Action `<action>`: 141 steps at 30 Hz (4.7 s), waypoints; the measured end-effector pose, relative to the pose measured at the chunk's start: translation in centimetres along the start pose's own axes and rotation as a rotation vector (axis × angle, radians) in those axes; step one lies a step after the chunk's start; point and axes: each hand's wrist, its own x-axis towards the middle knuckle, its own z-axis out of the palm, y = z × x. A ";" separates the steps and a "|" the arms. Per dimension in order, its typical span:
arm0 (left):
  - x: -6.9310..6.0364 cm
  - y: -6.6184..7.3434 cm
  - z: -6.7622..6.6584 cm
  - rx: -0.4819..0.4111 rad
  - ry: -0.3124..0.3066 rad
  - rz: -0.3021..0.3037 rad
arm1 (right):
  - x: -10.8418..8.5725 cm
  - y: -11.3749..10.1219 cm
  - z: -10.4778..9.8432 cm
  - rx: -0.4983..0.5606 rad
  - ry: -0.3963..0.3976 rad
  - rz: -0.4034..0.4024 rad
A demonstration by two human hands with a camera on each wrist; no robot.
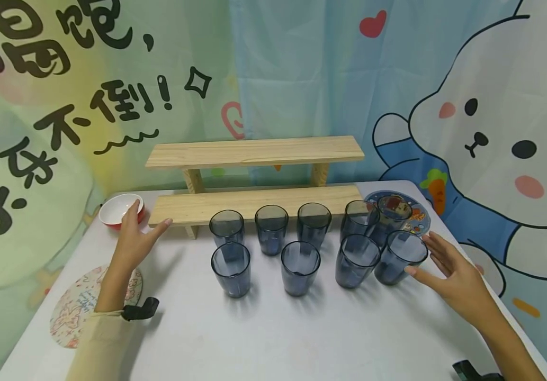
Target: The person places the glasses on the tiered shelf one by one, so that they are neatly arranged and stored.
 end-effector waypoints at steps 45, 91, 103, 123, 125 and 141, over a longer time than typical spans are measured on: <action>1.1 -1.6 1.8 -0.006 -0.144 -0.005 | 0.3 0.8 1.5 0.052 0.084 -0.009; 1.3 -1.6 2.2 -0.036 -0.154 -0.011 | 23.5 -13.7 -1.8 0.073 0.104 -0.163; 1.5 -1.6 2.1 -0.030 -0.153 -0.019 | 27.2 -13.9 0.0 0.064 0.125 -0.077; 1.5 -1.8 2.1 -0.018 -0.157 -0.025 | 27.1 -13.6 1.0 0.053 0.120 -0.105; 1.5 -1.9 2.1 -0.022 -0.155 -0.021 | 26.7 -13.7 0.7 0.061 0.097 -0.094; 1.5 -2.1 2.3 -0.033 -0.140 -0.001 | 13.7 -10.6 -3.2 0.081 0.124 -0.237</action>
